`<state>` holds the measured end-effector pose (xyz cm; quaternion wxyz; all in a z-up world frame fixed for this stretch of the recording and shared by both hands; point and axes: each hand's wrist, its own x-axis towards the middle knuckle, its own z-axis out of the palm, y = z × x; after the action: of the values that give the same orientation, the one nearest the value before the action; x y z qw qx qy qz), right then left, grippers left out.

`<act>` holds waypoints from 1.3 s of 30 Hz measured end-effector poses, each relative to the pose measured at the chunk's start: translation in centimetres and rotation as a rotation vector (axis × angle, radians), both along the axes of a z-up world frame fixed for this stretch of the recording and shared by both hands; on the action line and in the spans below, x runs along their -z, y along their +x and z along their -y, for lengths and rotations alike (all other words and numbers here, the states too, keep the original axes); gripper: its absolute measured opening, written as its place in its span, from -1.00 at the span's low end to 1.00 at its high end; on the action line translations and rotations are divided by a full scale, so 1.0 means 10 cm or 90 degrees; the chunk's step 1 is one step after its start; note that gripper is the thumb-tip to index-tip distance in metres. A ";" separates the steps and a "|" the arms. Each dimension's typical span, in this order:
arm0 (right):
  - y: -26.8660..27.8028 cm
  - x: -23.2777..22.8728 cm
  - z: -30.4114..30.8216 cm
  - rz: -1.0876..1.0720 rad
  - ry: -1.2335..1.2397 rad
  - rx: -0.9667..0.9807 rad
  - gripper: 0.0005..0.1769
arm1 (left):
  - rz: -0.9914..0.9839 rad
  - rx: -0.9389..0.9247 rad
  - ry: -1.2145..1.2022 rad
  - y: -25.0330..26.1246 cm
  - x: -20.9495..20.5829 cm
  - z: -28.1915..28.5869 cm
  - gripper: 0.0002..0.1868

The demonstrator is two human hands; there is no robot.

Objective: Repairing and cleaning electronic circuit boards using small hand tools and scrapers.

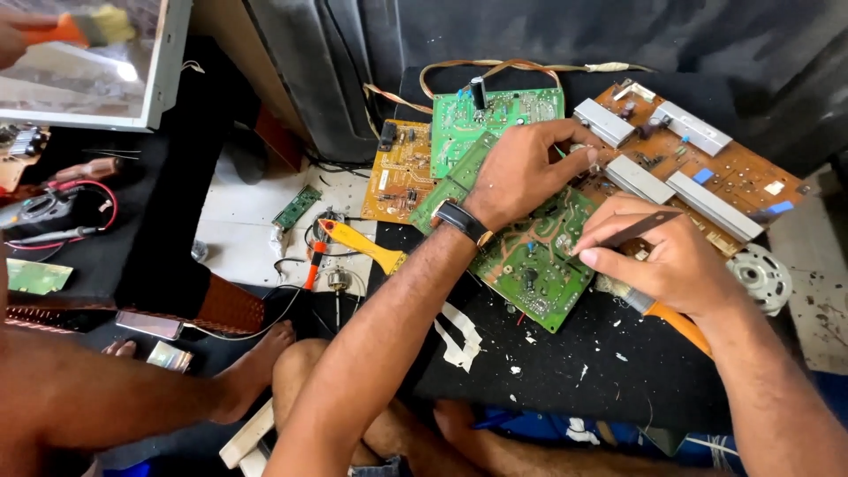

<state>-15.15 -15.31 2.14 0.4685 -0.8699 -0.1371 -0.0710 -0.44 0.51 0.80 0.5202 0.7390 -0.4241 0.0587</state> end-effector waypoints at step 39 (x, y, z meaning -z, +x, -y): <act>0.18 0.47 0.22 0.184 -0.231 0.167 -0.71 | 0.317 -0.013 0.319 -0.87 -0.18 -0.51 -0.93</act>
<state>-13.37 -17.54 -2.56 0.2672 -0.9308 -0.0993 -0.2287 -9.12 5.64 2.59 0.2032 0.8110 -0.5314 0.1365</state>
